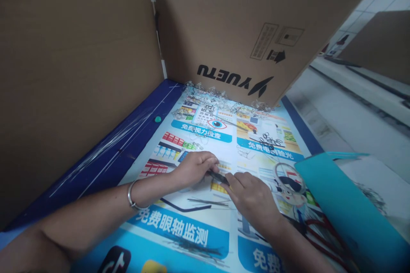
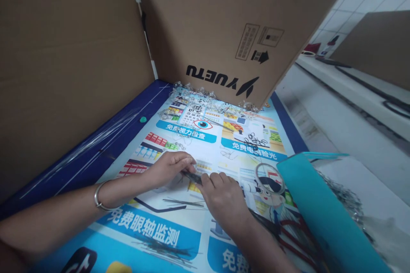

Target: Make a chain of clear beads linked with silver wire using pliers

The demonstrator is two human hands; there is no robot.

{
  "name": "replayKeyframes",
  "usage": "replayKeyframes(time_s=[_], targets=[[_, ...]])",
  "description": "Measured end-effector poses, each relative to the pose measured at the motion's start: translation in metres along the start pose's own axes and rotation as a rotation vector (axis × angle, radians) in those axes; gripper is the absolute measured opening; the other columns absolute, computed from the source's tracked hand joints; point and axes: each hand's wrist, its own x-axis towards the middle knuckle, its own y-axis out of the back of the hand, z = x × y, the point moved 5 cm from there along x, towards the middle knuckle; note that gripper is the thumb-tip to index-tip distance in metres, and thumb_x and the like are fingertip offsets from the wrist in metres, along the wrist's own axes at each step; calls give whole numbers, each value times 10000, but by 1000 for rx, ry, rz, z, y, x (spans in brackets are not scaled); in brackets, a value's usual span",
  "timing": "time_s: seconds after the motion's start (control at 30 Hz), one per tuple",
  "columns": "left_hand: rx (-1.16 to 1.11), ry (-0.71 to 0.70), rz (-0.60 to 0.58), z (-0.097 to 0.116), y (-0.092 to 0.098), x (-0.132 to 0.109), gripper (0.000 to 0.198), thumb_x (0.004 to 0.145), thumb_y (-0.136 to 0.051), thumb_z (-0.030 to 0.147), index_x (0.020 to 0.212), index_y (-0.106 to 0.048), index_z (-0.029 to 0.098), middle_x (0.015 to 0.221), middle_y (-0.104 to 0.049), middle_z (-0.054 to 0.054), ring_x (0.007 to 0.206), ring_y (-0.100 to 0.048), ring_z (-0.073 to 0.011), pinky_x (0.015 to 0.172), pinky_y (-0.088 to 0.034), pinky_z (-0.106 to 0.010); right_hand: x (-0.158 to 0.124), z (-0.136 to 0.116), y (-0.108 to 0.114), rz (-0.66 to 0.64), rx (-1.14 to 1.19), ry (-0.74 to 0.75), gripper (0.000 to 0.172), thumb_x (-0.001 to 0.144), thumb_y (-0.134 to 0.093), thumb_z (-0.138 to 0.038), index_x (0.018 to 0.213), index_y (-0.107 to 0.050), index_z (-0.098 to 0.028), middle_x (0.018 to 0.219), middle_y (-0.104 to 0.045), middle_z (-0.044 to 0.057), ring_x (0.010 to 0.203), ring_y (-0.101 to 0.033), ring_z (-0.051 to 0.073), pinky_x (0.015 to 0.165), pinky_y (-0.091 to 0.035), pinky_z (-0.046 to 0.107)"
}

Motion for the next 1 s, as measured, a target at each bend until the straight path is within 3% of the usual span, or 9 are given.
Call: replayKeyframes(time_s=[0.4, 0.53, 0.63, 0.7, 0.8, 1.0], targets=[[191, -122, -47, 8, -1, -2, 321, 873, -350, 254, 750, -633, 168, 780, -663, 0, 737, -599, -117, 700, -437, -208, -4, 7, -10, -86, 167, -91, 185, 847, -504, -316, 903, -623, -186, 688, -616, 27, 655, -570, 159, 549, -340, 262], [108, -80, -24, 4, 3, 2, 264, 859, -376, 275, 776, -607, 177, 783, -669, -9, 752, -613, -130, 708, -453, -226, -4, 11, -15, -19, 215, -118, 199, 836, -517, -315, 936, -623, -180, 739, -627, 44, 707, -576, 171, 635, -406, 274], [-40, 13, 82, -4, 13, 8, 185, 845, -397, 293, 847, -545, 182, 752, -672, -14, 691, -632, -133, 623, -463, -224, -6, 18, -20, 90, 338, -174, 188, 826, -525, -307, 925, -626, -182, 804, -640, 57, 771, -582, 171, 717, -442, 284], [-78, 57, 146, -6, 20, 10, 178, 841, -401, 317, 843, -515, 180, 751, -671, -21, 671, -638, -138, 579, -455, -219, -7, 24, -23, 163, 473, -268, 185, 822, -526, -305, 929, -623, -189, 835, -644, 58, 800, -585, 165, 738, -457, 277], [25, 18, 146, -2, 25, 14, 195, 826, -422, 313, 772, -546, 173, 739, -660, -18, 685, -624, -138, 595, -444, -220, -9, 33, -29, 168, 692, -464, 191, 813, -528, -327, 909, -626, -195, 827, -643, 47, 773, -586, 158, 709, -466, 263], [362, -66, 91, 1, 12, 29, 183, 758, -503, 279, 682, -640, 183, 732, -647, 7, 712, -584, -138, 651, -419, -221, -13, 46, -35, 126, 1008, -829, 278, 798, -508, -413, 874, -641, -181, 749, -615, 13, 693, -551, 151, 627, -438, 244]])
